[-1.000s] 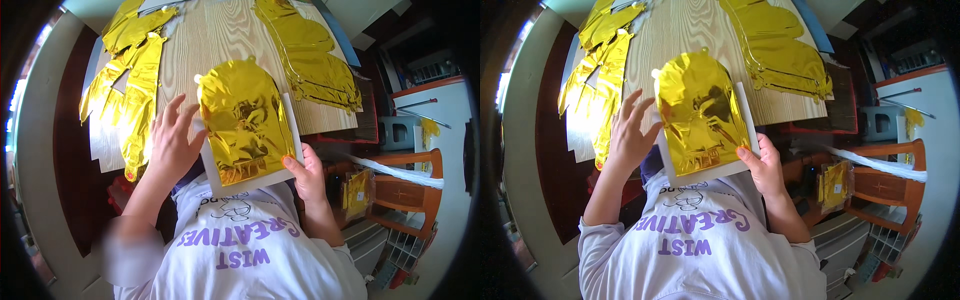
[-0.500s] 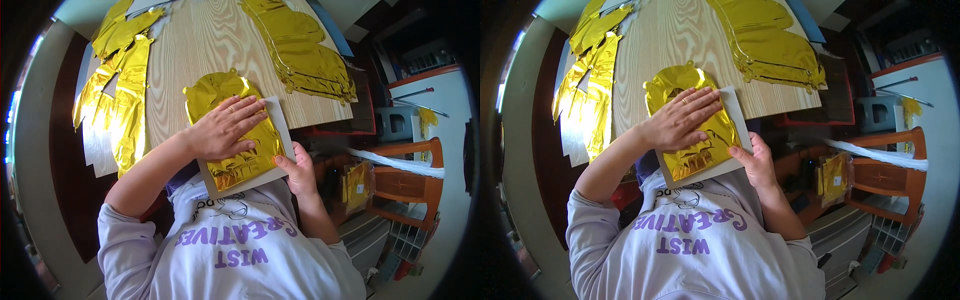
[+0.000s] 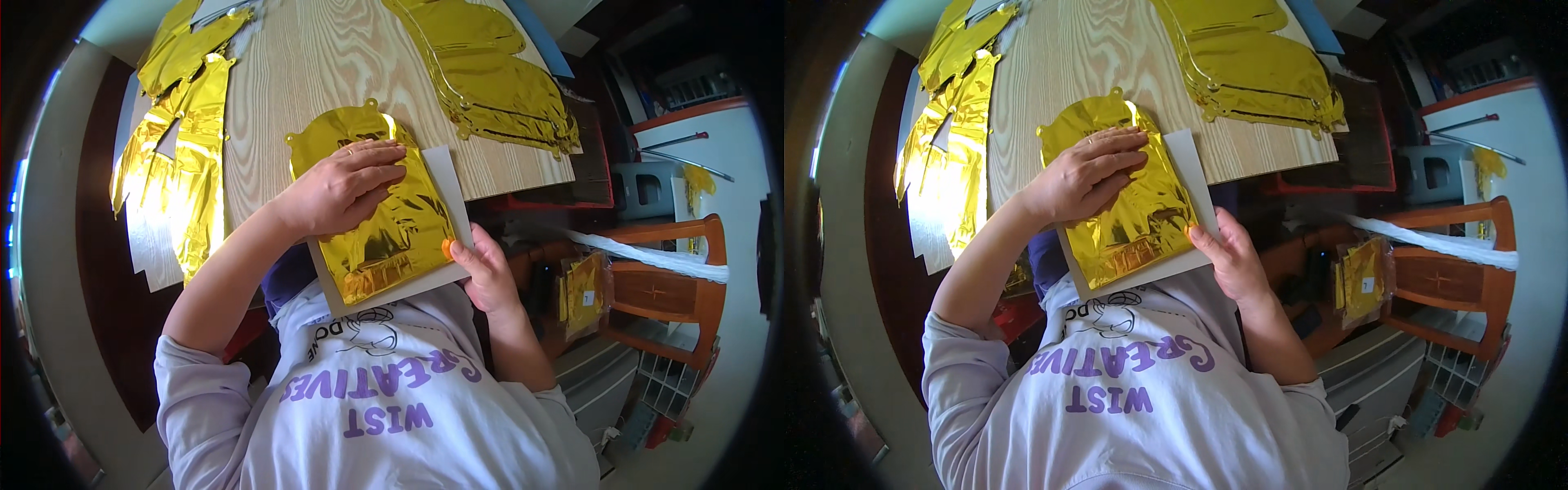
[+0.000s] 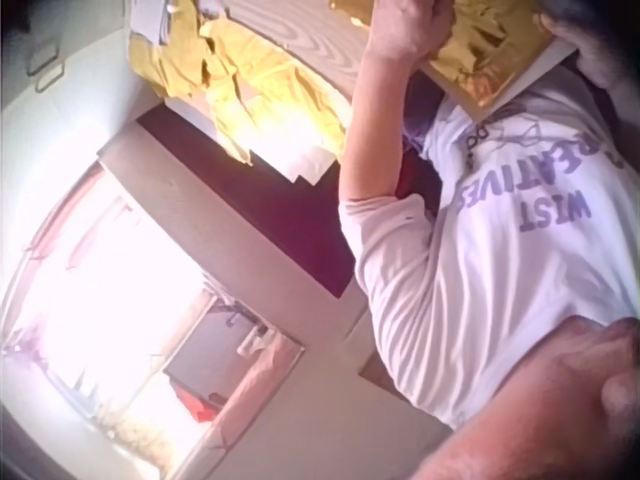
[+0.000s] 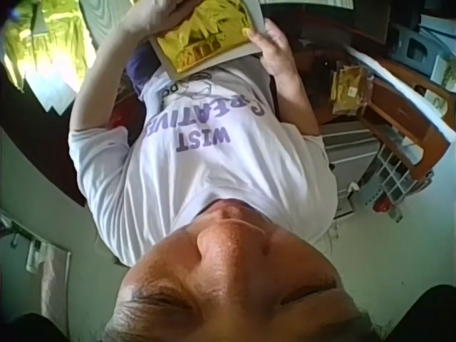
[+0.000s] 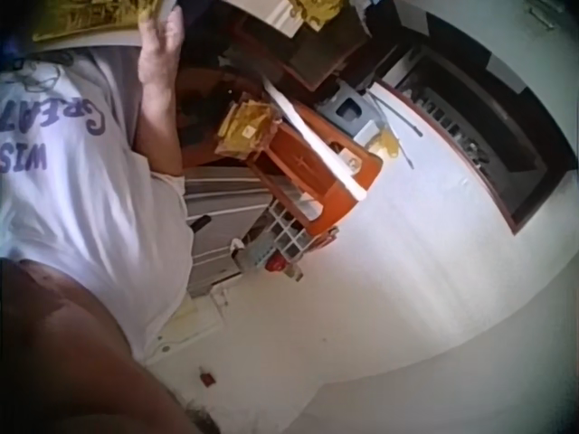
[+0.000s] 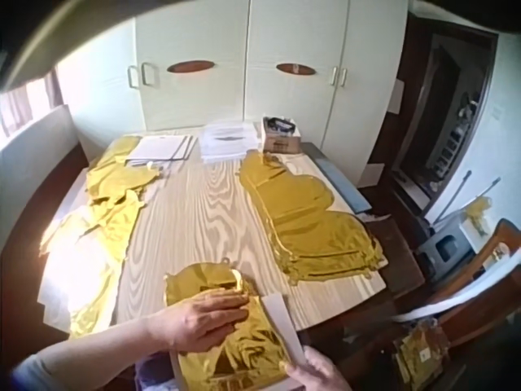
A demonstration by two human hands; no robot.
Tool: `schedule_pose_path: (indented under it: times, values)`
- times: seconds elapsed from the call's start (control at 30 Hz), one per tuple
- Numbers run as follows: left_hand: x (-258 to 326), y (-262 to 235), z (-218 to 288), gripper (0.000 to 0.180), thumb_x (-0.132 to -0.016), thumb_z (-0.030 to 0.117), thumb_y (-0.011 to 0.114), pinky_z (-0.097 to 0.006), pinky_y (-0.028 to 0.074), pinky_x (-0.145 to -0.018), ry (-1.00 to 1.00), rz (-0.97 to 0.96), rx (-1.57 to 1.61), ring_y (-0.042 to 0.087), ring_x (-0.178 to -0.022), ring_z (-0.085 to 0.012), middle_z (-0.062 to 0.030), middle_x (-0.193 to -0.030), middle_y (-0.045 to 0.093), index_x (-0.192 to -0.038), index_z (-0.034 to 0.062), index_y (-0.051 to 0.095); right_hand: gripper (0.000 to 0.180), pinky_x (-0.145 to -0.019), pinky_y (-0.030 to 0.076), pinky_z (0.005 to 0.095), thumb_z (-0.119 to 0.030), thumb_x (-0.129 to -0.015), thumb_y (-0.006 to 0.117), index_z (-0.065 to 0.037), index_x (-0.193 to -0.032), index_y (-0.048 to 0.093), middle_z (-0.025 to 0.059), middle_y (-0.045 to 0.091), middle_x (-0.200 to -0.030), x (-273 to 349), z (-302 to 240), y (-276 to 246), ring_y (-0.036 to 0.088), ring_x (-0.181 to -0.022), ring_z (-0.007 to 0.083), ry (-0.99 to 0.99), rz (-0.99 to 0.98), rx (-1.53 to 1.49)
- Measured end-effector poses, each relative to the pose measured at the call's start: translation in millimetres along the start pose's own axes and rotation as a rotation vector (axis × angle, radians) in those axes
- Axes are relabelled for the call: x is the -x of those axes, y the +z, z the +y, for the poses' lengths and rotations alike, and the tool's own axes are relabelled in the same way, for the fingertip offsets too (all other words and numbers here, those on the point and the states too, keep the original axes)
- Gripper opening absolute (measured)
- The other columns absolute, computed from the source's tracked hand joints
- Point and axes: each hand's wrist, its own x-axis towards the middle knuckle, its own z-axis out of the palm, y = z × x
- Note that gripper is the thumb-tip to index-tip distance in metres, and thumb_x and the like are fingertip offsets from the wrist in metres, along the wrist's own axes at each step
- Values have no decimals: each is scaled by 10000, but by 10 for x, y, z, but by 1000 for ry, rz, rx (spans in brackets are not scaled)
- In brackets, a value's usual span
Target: Folding gold foil balloons and placing them on cardboard boards.
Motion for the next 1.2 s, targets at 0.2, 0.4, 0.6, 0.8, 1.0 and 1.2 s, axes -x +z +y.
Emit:
schedule_pose_path:
  times: [0.2,0.4,0.6,0.8,1.0,1.2]
  values:
    - [-155,-58,137,330,-868,97,749,-453,495,-1026,49,75,-250,644,-1175,-333,-131,-1251,676,-1192,59,698,381,-1026,464,284,-79,-975,697,13,-1323,571,54,663,-1245,11,-101,-6,591,-1134,98,-21,-46,107]
    - [-112,18,66,306,-844,147,794,-430,511,-917,-32,114,-282,674,-1059,-281,-81,-1139,706,-1129,76,707,407,-1029,465,290,-43,-955,705,14,-1331,561,63,662,-1251,15,-98,3,592,-1150,107,-16,-56,88]
    - [-202,-70,197,272,-856,133,775,-410,512,-916,-45,234,-308,673,-1055,-278,-86,-1136,705,-1112,69,710,437,-1032,463,290,-54,-951,722,14,-1346,548,72,667,-1246,41,-110,4,604,-1146,118,-29,-5,50]
    - [-131,-281,474,374,-875,122,773,-424,555,-939,-104,186,-115,687,-1081,-323,-159,-1189,702,-1231,44,692,407,-1013,464,281,-72,-953,732,4,-1321,574,60,682,-1209,93,-189,64,610,-1121,107,-67,7,58]
    - [-113,-624,543,384,-888,124,761,-403,590,-884,-306,118,0,706,-1021,-355,-175,-1189,707,-1251,24,683,337,-972,472,255,-83,-951,750,-15,-1252,616,23,707,-1139,148,-272,188,618,-1041,78,-109,-13,69]
    - [-345,-878,546,391,-863,35,758,-462,539,-1003,69,135,-32,641,-1225,-362,-126,-1281,695,-1249,44,698,324,-937,481,241,-77,-943,761,-20,-1232,626,11,714,-1104,151,-352,245,622,-1001,72,-137,-49,124]
